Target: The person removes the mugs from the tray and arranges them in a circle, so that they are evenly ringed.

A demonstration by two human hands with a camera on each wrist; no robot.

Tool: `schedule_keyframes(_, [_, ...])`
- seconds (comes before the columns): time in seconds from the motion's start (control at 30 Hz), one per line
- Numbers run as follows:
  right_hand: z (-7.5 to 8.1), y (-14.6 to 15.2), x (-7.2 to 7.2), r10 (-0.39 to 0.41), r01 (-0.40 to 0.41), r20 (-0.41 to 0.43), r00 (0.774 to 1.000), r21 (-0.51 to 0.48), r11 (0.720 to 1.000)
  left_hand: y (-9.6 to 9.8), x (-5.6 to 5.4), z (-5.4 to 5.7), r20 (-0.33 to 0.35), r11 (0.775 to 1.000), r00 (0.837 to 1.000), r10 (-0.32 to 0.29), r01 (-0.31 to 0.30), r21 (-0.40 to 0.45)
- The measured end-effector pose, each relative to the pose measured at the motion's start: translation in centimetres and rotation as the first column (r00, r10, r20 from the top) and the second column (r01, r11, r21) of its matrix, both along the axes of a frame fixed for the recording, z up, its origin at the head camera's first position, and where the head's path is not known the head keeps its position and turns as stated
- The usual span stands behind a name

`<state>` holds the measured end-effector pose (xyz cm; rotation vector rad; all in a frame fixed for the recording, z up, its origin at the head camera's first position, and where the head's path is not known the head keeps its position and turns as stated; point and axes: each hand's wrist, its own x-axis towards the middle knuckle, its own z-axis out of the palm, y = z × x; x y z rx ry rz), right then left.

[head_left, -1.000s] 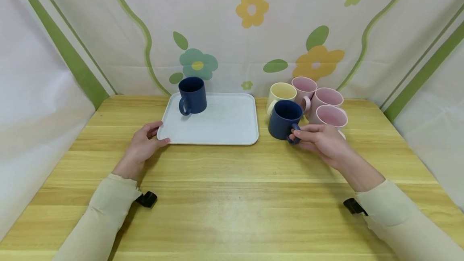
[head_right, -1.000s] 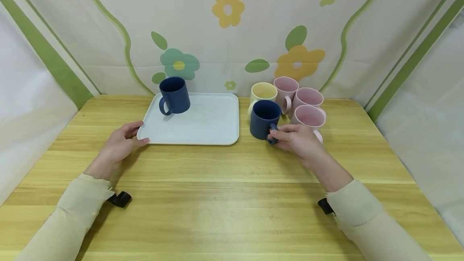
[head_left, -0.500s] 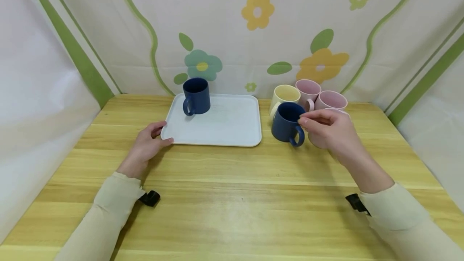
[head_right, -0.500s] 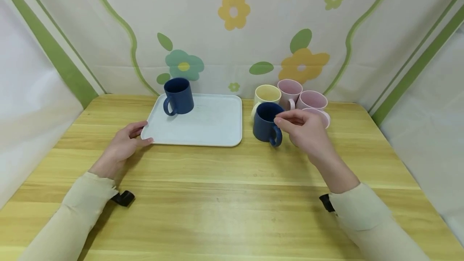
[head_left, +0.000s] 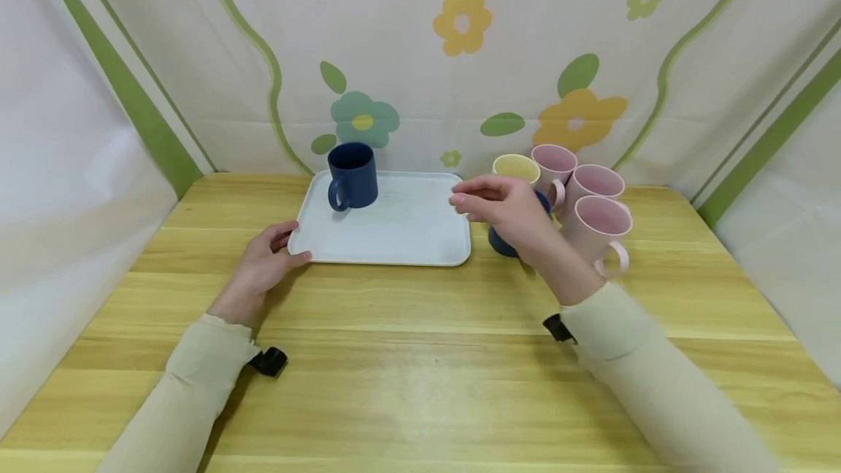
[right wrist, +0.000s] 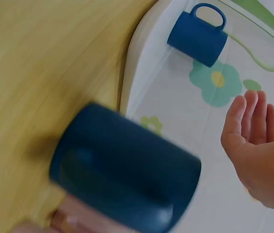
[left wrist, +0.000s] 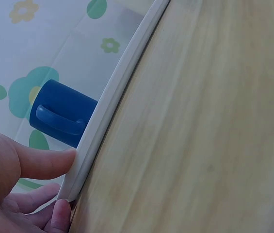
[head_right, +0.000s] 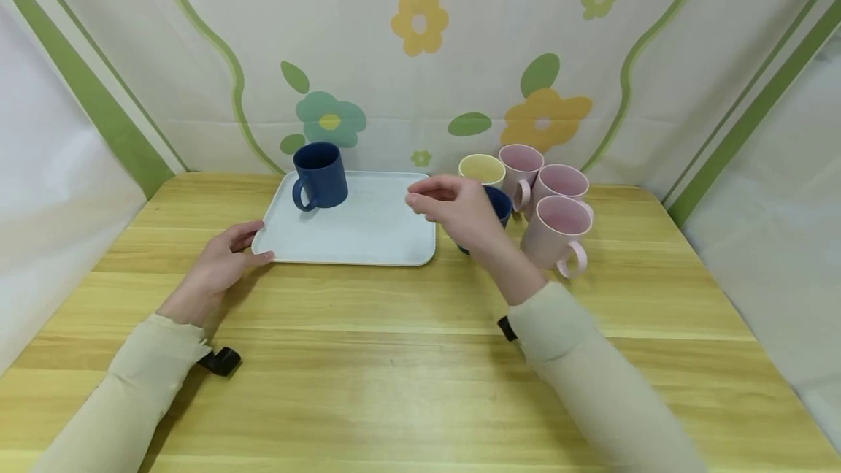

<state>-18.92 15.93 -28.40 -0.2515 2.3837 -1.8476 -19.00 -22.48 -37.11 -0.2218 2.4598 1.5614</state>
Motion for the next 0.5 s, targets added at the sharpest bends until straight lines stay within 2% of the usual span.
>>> schedule_keyframes(0.13, [-0.5, -2.2, -1.4, 0.062, -0.060, 0.038, 0.997, -0.045, 0.997, -0.2, 0.0, -0.1, 0.005, 1.000, 1.000, 0.004, -0.004, 0.010])
schedule_keyframes(0.27, [-0.9, -4.3, -2.5, 0.108, -0.106, 0.044, 0.993, -0.047, 0.993, -0.2, -0.1, -0.1, 0.005, 1.000, 1.000, 0.006, -0.006, 0.009])
schedule_keyframes(0.37, [-1.1, -5.7, -3.1, 0.130, -0.127, 0.054, 0.990, -0.061, 0.990, -0.1, 0.0, -0.1, 0.005, 1.000, 1.000, 0.003, -0.003, 0.008])
schedule_keyframes(0.5, [-1.5, -7.2, -4.0, 0.147, -0.133, 0.107, 0.983, -0.130, 0.983, -0.1, 0.0, -0.1, -0.003, 1.000, 1.000, -0.007, 0.007, 0.000])
